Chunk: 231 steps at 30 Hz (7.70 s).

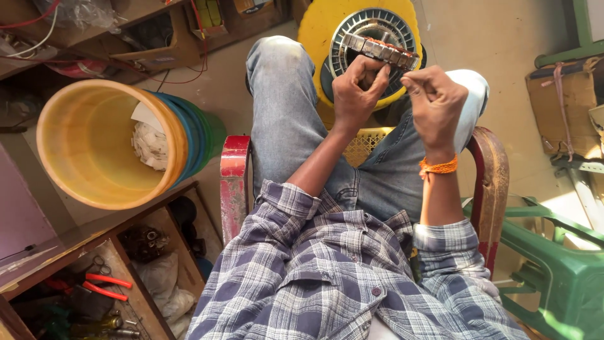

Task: The person sits on a chair and winds copper wire around the slots of a motor stator core. They hold the stator with the left hand and wrap the wire with the right hand, rotating the stator as needed to continue winding.

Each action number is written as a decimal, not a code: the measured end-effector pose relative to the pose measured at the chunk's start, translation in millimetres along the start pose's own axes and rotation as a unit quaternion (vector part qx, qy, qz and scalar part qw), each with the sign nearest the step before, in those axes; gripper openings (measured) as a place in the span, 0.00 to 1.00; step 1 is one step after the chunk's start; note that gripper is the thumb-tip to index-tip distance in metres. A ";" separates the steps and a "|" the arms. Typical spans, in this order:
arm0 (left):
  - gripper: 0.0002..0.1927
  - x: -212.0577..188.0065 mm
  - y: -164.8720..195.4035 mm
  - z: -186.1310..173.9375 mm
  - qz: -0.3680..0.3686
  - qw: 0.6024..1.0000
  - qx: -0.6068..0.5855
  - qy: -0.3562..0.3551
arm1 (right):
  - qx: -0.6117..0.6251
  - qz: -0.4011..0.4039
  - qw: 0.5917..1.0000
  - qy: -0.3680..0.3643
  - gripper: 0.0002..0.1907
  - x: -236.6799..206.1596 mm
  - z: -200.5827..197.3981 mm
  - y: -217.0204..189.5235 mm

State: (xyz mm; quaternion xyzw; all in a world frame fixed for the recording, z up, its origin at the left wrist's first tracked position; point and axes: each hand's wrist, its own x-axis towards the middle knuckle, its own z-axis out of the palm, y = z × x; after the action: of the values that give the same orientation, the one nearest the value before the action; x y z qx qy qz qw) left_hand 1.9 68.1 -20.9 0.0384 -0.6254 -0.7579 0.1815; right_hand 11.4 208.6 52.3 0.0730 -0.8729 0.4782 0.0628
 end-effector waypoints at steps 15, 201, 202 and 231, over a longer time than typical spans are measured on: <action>0.06 1.8 2.2 -7.1 0.156 0.985 0.074 0.012 | -0.005 -0.054 0.998 0.008 0.03 -3.0 -5.4 -24.2; 0.03 4.2 -3.6 4.1 -0.043 0.997 -0.058 0.023 | -0.052 -0.112 0.992 -0.014 0.03 84.6 15.2 2.6; 0.03 4.6 -4.1 3.7 -0.049 0.996 -0.065 0.021 | -0.049 -0.083 0.995 -0.010 0.02 82.6 10.4 4.6; 0.03 2.0 -5.1 -3.5 0.014 0.999 0.037 0.023 | -0.049 -0.068 0.996 -0.008 0.03 51.4 13.4 -36.0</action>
State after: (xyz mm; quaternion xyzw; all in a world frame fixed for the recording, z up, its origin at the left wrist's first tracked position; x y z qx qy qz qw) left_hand -0.1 64.9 -26.2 0.0536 -0.6490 -0.7309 0.2045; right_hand -32.8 174.7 84.1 0.1325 -0.8886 0.4294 0.0917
